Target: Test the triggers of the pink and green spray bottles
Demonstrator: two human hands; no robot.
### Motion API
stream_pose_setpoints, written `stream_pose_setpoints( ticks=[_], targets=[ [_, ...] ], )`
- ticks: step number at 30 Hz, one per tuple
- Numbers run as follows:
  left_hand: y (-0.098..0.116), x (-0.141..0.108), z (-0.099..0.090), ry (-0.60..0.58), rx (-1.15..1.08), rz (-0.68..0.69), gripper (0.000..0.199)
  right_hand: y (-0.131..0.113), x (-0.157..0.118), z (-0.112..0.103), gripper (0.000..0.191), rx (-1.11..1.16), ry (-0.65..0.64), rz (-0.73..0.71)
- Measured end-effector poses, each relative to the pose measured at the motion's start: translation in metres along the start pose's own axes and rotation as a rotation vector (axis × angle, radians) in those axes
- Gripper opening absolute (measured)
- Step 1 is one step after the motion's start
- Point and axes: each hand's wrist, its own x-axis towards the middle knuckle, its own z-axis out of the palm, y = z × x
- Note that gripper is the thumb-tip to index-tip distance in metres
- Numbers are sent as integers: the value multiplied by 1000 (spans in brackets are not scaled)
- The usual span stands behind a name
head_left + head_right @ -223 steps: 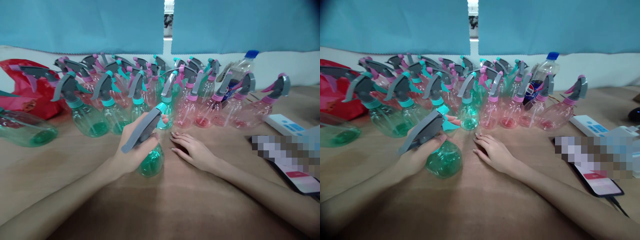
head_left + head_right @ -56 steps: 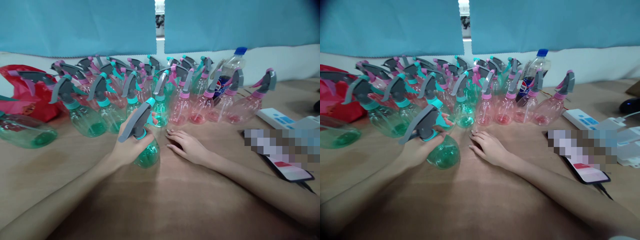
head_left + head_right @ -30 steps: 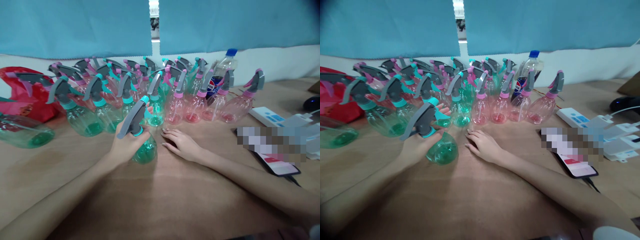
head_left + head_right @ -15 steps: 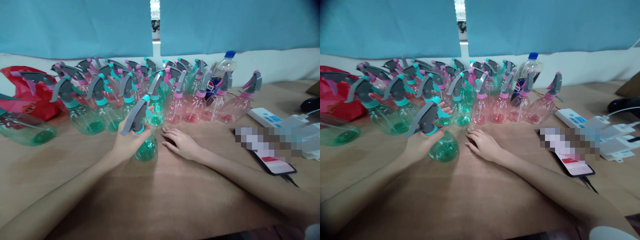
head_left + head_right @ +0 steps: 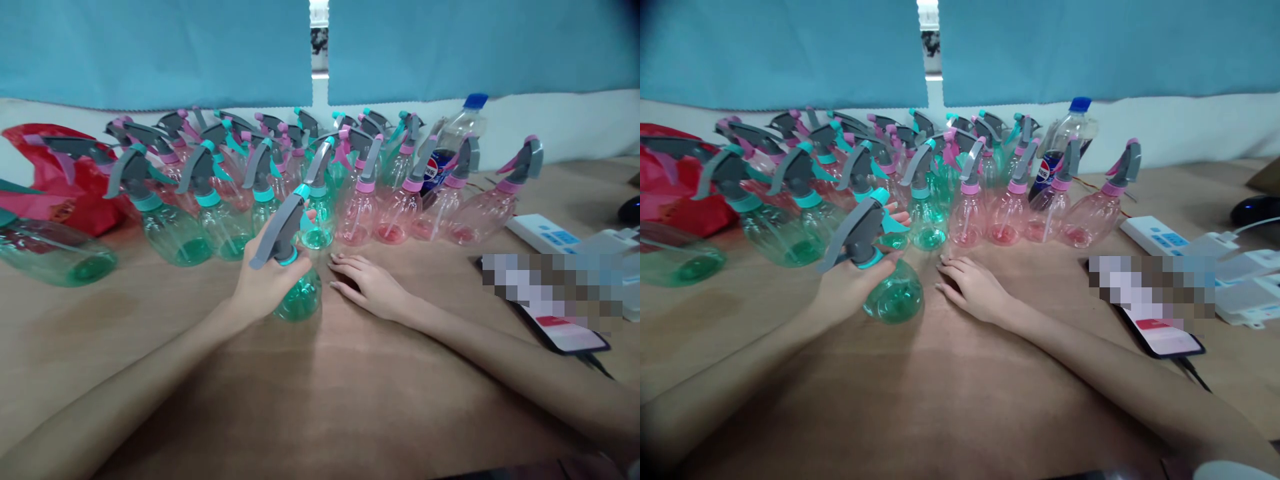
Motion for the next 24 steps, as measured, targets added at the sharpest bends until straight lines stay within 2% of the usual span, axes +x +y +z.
stream_pose_setpoints(
  ticks=[14, 24],
  targets=[
    [0, 0, 0, 19, 25, -22, 35, 0, 0, -1, 38, 14, 5, -1],
    [-1, 1, -2, -11, -1, 42, 40, 0, 0, 0, 39, -4, -3, 3]
  ],
)
